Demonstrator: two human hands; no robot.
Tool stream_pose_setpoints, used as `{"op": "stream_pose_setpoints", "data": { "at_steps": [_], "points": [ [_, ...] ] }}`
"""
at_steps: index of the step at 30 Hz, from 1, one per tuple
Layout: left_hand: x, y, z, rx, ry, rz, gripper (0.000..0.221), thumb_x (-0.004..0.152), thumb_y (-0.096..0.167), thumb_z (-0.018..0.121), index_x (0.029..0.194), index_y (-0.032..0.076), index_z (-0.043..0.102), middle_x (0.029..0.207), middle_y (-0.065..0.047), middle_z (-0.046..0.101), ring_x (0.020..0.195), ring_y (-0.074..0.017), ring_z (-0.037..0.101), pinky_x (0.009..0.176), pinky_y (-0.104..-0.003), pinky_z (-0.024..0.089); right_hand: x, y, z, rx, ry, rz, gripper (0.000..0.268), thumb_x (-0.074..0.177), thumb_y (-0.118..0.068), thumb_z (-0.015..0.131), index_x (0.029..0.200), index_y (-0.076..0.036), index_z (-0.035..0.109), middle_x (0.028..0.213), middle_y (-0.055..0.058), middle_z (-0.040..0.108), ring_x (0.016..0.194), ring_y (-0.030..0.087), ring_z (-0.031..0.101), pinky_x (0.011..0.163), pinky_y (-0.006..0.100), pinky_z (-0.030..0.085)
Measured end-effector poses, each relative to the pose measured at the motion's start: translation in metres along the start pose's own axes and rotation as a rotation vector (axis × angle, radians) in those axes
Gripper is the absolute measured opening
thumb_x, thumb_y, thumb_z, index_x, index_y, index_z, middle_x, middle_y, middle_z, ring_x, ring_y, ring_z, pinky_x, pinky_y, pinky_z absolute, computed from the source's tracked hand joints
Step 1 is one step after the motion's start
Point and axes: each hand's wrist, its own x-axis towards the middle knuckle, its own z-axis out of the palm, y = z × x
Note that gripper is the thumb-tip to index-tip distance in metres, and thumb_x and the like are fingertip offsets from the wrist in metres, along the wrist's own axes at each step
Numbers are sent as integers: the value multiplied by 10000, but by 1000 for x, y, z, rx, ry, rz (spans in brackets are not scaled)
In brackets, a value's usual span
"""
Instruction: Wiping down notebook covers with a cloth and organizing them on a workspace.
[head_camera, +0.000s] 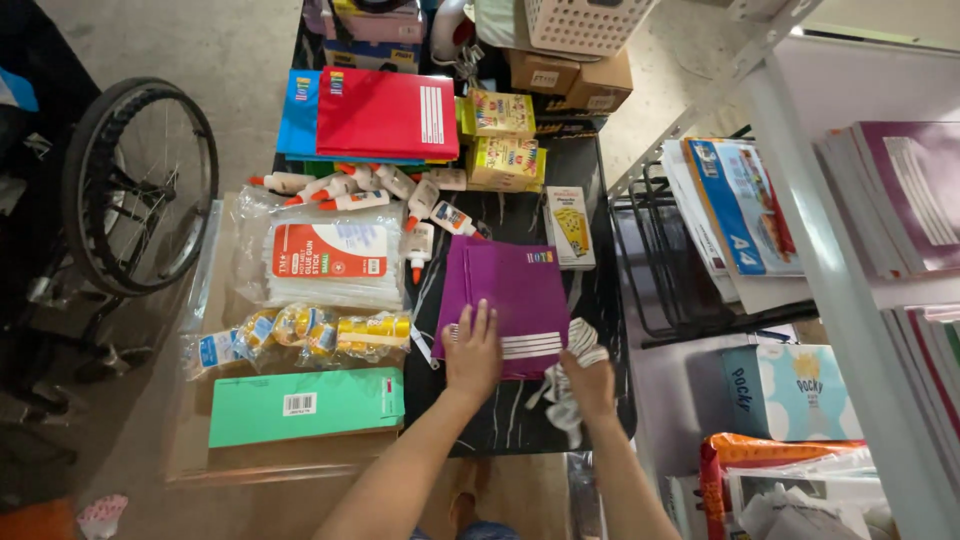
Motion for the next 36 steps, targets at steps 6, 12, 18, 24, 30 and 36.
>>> {"op": "stream_pose_setpoints", "data": {
  "at_steps": [6,12,18,24,30,36],
  "points": [
    [-5,15,-7,-111,-94,-19,567,870,326,675,1369,65,608,1536,-161,480,1353,-371,467,1050,-653,358,19,2,-20,-303,19,51,412,819,-223,846,1037,93,698,958,170,759,872,201,719,750,392,561],
    [15,-18,18,26,-23,-17,549,877,288,657,1365,44,598,1524,-171,463,1412,-397,426,1125,-689,279,20,19,32,-68,-190,14,364,806,-225,817,1053,29,734,961,101,769,838,177,683,729,376,547],
    [19,-20,-2,-189,-51,-77,539,953,338,603,1378,7,578,1550,-226,457,1427,-376,445,1152,-638,283,11,-2,9,35,-5,126,285,864,-177,778,1090,-8,738,904,84,736,730,156,625,599,374,497],
    [61,40,-84,-1292,-297,-418,579,1064,488,470,1489,96,496,1418,-229,577,1286,-345,548,1054,-471,464,-70,-150,-26,-89,109,-196,214,928,-191,776,1070,-31,760,838,110,780,728,144,711,626,337,566],
    [61,-10,-42,-1960,-297,-772,590,1057,333,502,1551,35,378,1323,-157,584,1126,-247,615,917,-381,553,-83,-106,34,-265,-308,-738,338,764,-123,815,1086,-73,728,1018,112,766,923,261,758,790,364,591],
    [20,-58,53,-1677,-282,-898,638,1006,80,515,1607,157,318,1414,-108,608,1191,-194,616,1000,-309,501,-60,-80,89,-228,-244,-343,727,711,-177,823,1347,-57,493,1219,208,628,1116,378,637,942,486,513]
  ]
}}
